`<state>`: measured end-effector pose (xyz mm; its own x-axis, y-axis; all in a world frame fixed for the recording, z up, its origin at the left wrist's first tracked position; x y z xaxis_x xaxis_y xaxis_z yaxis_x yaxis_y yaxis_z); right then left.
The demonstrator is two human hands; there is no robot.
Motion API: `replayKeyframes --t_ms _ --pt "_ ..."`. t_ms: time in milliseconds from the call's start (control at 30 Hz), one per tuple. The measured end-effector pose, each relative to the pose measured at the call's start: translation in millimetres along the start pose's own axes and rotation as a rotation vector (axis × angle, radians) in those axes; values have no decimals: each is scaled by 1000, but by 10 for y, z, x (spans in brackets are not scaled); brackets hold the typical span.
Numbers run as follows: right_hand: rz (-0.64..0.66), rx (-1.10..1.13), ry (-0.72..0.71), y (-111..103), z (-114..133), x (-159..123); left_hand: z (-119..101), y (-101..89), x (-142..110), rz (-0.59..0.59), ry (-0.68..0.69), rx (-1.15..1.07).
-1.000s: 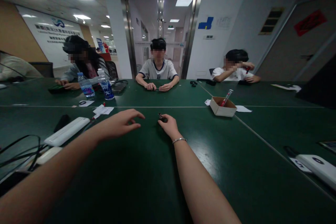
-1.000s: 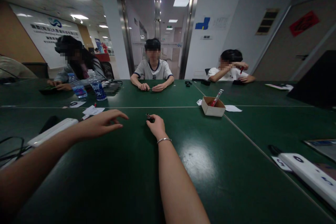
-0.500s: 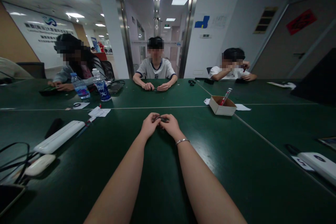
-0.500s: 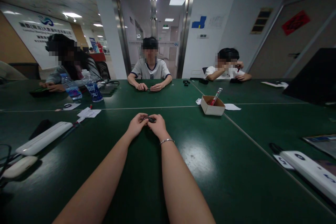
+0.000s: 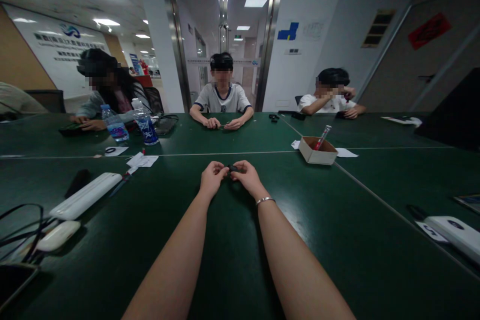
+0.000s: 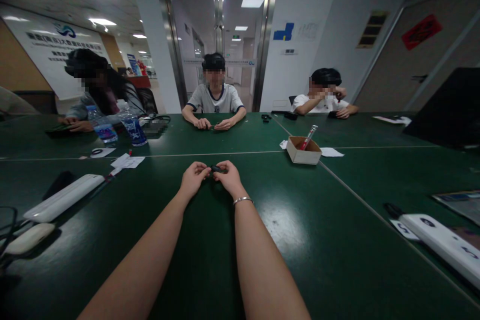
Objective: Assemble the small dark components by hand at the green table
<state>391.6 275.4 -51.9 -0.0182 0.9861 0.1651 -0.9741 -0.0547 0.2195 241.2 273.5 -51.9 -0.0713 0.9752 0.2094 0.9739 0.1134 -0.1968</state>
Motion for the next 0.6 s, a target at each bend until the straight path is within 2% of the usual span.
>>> replayKeyframes --t_ms 167,433,600 --pt "41 -8 -11 -22 23 -10 -4 -37 38 -16 18 -29" --pt "31 124 22 -42 30 5 -67 -60 3 8 50 21" --pt "5 177 53 -55 -11 25 -66 -72 -1 -43 -3 -55"
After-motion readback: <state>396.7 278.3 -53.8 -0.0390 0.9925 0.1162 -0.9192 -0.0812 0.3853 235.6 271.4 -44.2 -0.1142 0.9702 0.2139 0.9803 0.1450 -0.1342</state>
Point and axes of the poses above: each hand's wrist, its own x-axis towards the middle knuckle, its own y-axis out of the palm, z = x × y, the point moved 3 cm from there along x, towards the middle knuckle, and after that the axes turned 10 degrees about x, right-handed, at the moved point
